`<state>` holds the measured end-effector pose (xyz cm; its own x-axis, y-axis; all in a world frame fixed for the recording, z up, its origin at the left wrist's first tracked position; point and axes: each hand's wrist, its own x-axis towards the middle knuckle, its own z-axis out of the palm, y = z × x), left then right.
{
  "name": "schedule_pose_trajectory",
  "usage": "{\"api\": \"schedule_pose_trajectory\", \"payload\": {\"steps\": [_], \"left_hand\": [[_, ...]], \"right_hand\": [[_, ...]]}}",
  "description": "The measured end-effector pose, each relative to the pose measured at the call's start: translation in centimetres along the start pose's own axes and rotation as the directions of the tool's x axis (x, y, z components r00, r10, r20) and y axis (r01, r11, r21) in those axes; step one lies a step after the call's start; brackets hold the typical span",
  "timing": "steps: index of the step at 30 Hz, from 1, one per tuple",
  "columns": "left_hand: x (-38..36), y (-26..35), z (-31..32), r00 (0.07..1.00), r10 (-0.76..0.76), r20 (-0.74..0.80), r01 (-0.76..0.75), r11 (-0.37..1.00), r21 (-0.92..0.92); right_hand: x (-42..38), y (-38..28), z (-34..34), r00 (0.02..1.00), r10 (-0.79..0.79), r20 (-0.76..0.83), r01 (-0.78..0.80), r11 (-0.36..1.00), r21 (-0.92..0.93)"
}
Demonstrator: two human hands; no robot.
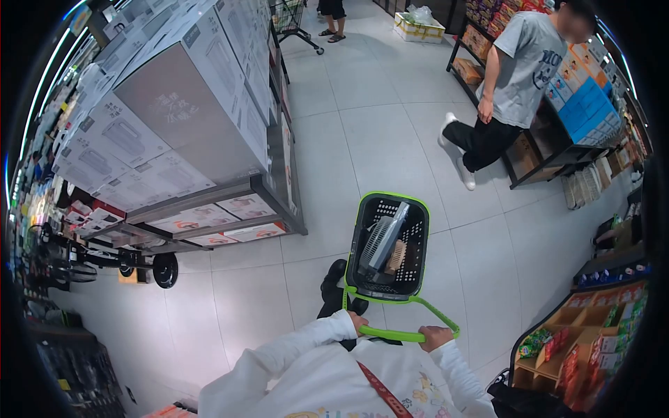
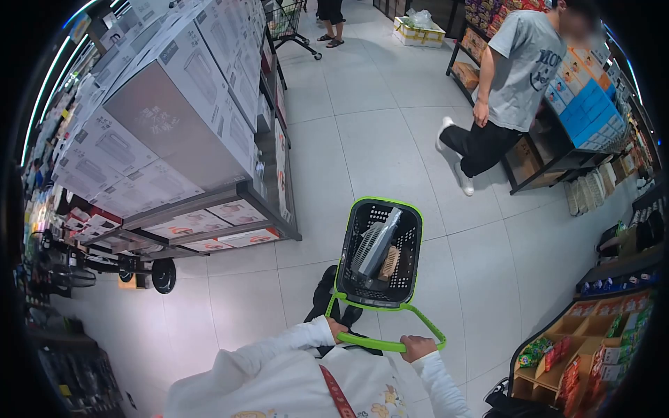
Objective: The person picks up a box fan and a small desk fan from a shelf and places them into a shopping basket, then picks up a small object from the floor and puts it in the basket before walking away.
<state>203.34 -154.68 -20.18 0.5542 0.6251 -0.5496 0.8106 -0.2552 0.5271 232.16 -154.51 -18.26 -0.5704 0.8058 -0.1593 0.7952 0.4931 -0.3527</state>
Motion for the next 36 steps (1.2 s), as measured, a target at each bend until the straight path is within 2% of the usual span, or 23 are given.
{"api": "schedule_pose_trajectory", "payload": {"steps": [8,10,13,17,27,32,36], "left_hand": [[1.0,0.2,1.9,0.999,0.008,-0.038,-0.008,1.000,0.009],[0.7,1.0,1.0,0.999,-0.037,0.011,0.037,0.999,0.006],[0.8,1.6,0.3,0.998,-0.010,0.058,0.007,0.998,0.056],[1.2,1.1,0.9,0.997,0.029,0.074,-0.031,0.999,0.025],[1.2,0.3,0.5,0.995,-0.051,0.090,0.040,0.992,0.117],[2.9,0.0,1.2,0.996,-0.060,0.060,0.052,0.991,0.125],[4.8,2.9,-1.2,0.997,-0.065,0.049,0.062,0.997,0.052]], "right_hand": [[-1.8,0.3,0.9,0.999,0.003,-0.033,-0.003,1.000,-0.002],[-2.1,0.5,1.1,0.999,0.010,-0.042,-0.011,1.000,-0.007],[-2.3,0.7,1.3,0.998,-0.013,-0.066,0.012,1.000,-0.023],[-2.6,1.2,2.1,0.997,-0.036,-0.069,0.034,0.999,-0.040],[-0.6,1.4,2.6,0.992,-0.112,-0.063,0.111,0.994,-0.009],[0.7,3.9,3.2,0.984,-0.176,-0.011,0.176,0.984,-0.017],[1.5,7.8,2.5,0.984,-0.176,-0.005,0.176,0.982,-0.073]]}}
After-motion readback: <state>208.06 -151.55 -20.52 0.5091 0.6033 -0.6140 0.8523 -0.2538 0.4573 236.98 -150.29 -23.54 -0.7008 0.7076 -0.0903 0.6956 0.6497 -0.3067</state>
